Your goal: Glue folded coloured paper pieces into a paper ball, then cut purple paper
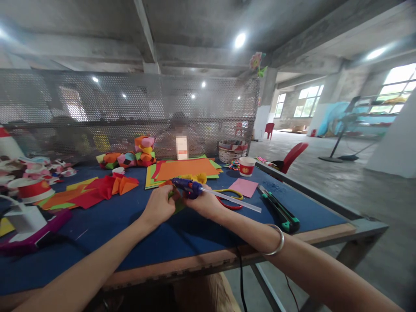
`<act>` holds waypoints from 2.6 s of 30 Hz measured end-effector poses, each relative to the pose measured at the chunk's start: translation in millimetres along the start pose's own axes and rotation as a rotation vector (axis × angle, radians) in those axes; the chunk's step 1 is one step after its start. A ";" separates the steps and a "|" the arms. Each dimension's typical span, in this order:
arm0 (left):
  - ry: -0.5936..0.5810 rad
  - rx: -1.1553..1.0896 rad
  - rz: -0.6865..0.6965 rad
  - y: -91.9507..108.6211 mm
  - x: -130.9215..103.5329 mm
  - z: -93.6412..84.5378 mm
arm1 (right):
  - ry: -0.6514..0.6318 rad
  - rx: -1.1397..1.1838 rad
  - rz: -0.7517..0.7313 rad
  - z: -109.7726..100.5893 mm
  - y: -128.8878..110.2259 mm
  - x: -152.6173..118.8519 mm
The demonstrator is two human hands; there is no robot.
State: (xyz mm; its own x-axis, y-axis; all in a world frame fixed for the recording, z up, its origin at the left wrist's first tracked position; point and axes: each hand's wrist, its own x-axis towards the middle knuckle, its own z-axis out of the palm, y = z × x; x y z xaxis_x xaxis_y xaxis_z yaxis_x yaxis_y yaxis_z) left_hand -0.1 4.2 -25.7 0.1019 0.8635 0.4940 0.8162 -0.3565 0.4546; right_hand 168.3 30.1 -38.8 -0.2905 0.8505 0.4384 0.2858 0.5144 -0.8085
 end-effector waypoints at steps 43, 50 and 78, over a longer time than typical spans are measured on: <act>0.046 -0.408 -0.300 -11.0 13.1 -10.6 | 0.059 0.070 0.193 -11.3 -5.3 4.2; 0.188 -0.505 -0.444 -32.1 24.0 -23.4 | 0.145 0.197 0.197 -19.6 9.3 15.4; 0.117 -0.640 -0.586 -51.6 28.2 -17.5 | 0.196 0.233 0.207 -25.9 4.1 17.1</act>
State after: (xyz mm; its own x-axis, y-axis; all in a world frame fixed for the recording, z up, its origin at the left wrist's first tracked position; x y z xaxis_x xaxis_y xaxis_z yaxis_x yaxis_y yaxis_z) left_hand -49.3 40.7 -22.2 -0.3215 0.9408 0.1078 0.2395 -0.0294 0.9705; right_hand 188.2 49.6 -24.5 -0.0611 0.9504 0.3050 0.0982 0.3098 -0.9457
